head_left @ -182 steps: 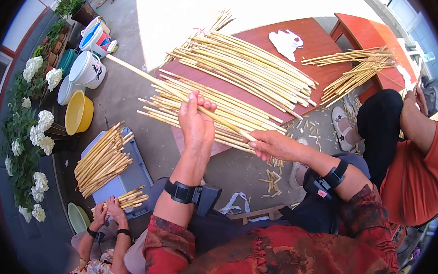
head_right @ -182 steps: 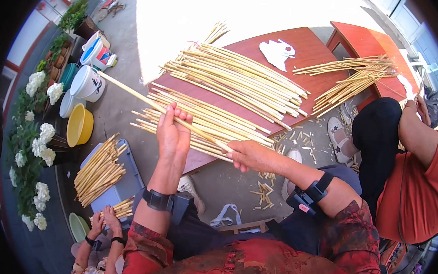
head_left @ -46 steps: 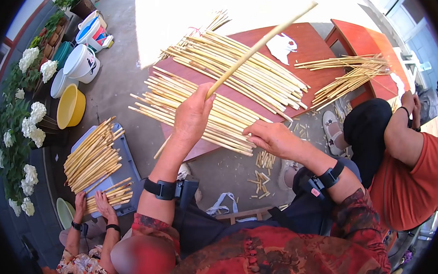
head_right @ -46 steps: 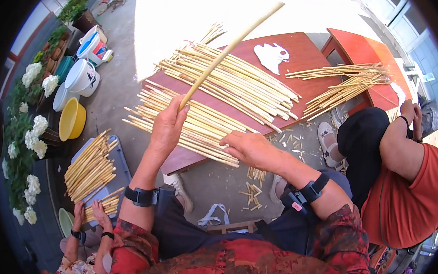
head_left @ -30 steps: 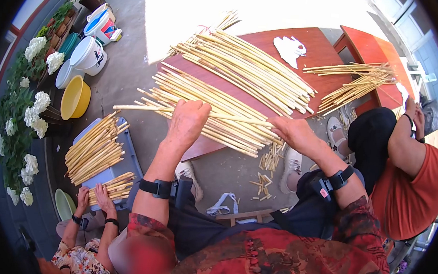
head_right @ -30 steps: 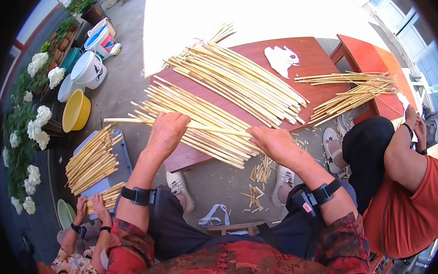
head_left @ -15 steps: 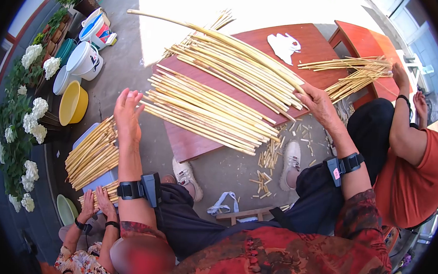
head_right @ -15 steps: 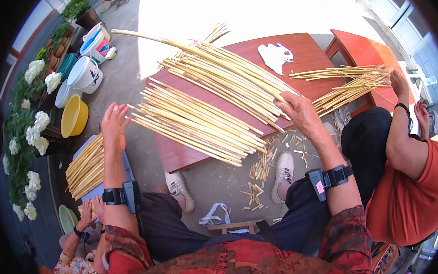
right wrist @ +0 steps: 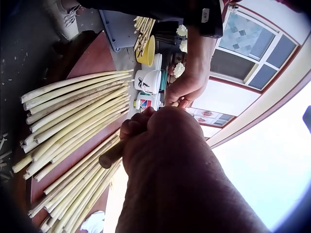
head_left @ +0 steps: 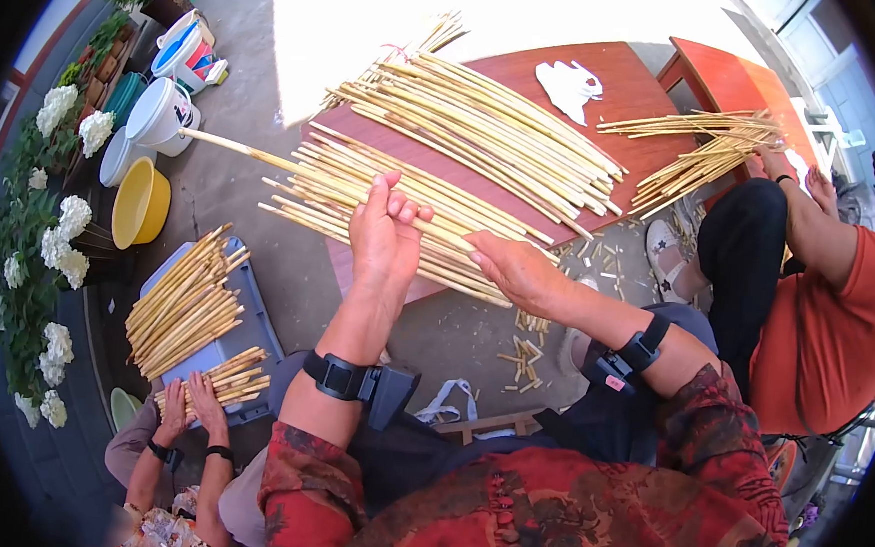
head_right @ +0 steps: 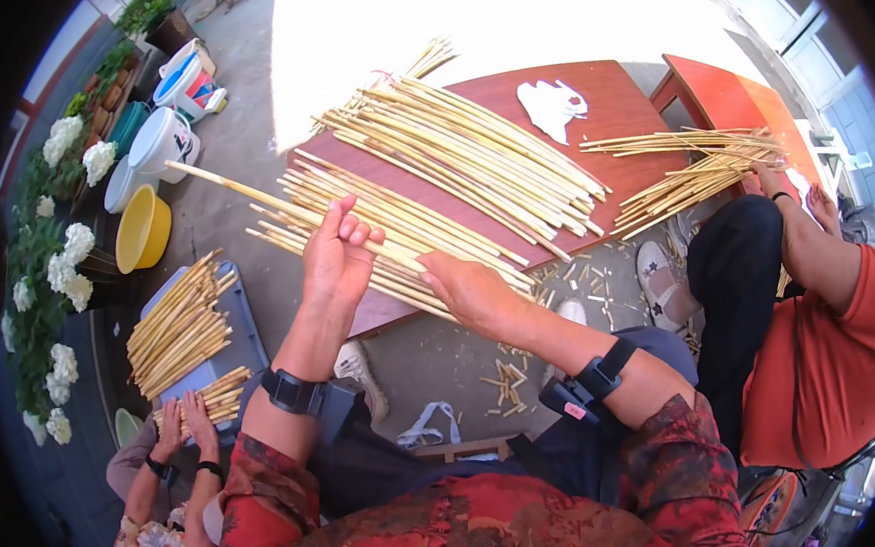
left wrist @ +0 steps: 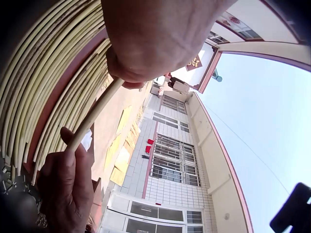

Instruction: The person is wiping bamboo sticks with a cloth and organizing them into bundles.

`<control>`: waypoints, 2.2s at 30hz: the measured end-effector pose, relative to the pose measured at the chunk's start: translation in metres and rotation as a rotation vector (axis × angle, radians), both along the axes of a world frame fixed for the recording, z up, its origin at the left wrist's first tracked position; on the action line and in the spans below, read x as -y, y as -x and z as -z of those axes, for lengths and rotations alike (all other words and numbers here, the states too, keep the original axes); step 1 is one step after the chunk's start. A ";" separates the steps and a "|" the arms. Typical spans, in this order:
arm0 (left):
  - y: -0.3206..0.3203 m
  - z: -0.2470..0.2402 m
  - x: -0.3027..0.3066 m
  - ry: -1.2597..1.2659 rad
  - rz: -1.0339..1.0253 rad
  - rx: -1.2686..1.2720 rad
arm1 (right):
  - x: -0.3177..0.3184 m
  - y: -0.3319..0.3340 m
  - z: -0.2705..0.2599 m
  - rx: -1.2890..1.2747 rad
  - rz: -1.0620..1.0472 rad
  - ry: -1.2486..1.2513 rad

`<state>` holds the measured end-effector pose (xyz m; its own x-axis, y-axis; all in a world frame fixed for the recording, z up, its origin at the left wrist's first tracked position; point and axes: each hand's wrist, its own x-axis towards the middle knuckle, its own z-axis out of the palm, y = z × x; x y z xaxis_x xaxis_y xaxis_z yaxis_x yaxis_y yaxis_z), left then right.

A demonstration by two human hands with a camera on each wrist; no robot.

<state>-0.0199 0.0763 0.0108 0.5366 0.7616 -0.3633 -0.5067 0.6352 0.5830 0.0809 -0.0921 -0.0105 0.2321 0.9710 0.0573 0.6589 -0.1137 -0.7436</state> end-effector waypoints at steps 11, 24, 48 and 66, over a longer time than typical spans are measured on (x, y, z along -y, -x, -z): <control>0.062 -0.009 -0.101 -0.108 -0.432 -0.141 | 0.045 -0.055 0.029 0.212 -0.038 0.275; 0.067 -0.023 -0.085 -0.202 -0.293 -0.123 | 0.005 -0.054 0.067 0.293 0.044 0.289; 0.057 -0.032 -0.067 -0.175 -0.078 -0.128 | 0.005 -0.064 0.043 0.347 0.063 0.642; 0.068 -0.038 -0.077 -0.132 -0.206 -0.092 | -0.006 -0.045 0.058 0.520 0.019 0.571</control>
<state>-0.0874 0.1537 0.0486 0.3343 0.8955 -0.2937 -0.5586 0.4393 0.7035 0.1256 -0.0865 -0.0683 0.3297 0.8788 -0.3450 0.9014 -0.4017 -0.1617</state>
